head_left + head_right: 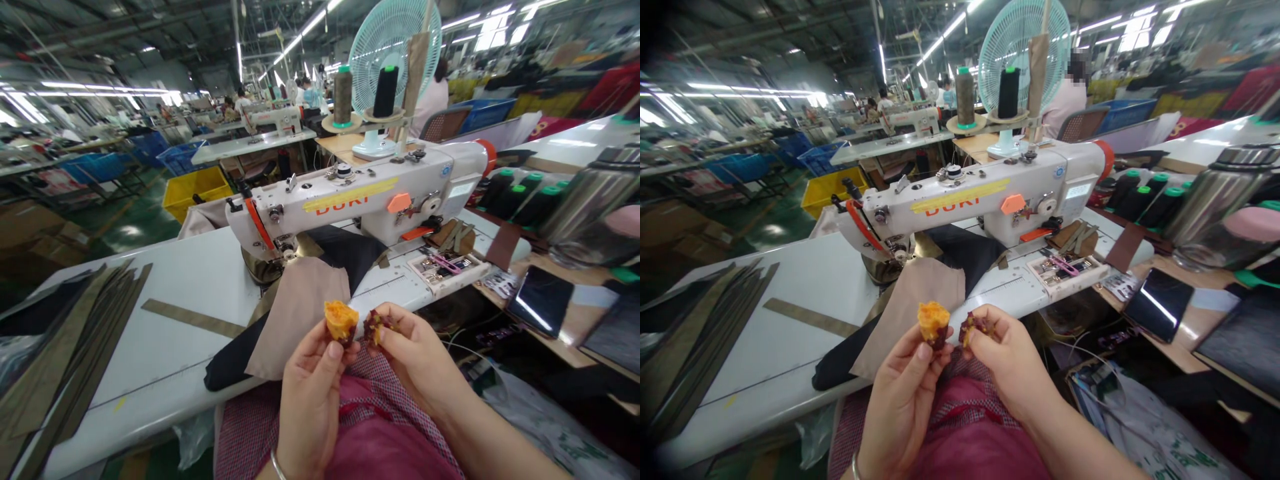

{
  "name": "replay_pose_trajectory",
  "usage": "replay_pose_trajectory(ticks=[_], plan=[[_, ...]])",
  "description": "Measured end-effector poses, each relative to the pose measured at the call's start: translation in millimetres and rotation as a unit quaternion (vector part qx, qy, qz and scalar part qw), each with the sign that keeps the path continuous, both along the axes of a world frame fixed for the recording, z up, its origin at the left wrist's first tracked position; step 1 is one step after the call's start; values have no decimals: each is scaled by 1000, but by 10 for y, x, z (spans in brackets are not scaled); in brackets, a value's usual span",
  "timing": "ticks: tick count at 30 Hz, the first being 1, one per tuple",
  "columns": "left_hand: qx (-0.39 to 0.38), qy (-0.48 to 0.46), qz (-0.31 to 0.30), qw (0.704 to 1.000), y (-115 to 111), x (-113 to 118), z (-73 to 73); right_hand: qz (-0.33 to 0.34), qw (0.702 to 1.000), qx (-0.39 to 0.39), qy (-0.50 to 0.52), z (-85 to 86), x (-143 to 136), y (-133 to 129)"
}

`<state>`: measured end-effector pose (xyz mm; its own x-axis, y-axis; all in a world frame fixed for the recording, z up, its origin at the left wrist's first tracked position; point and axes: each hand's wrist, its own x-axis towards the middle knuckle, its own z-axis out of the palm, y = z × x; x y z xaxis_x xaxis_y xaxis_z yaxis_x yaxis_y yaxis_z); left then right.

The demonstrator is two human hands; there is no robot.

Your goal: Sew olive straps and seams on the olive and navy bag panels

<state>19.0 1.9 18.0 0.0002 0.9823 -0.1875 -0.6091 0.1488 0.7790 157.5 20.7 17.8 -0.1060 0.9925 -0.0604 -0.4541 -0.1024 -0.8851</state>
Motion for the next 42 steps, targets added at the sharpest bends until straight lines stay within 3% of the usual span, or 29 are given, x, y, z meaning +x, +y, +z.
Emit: replay_pose_trajectory(ticks=[11, 20, 25, 29, 35, 42], plan=[[42, 204, 22, 978, -45, -81, -86, -9, 992, 15, -122, 149, -51, -8], [56, 243, 3, 969, -65, -66, -46, -18, 990, 22, -136, 110, -43, 4], [84, 190, -31, 978, -36, -66, -69, -2, 990, 31, -137, 104, -31, -6], [43, 145, -52, 987, -4, -49, -89, 17, 992, 44, -120, 102, -21, -14], [21, 16, -37, 999, 12, -26, 3, 29, 998, 31, -42, 2, 24, 6], [0, -74, -94, 993, 14, -50, 75, 7, 1000, -8, 1, -85, 99, 31]])
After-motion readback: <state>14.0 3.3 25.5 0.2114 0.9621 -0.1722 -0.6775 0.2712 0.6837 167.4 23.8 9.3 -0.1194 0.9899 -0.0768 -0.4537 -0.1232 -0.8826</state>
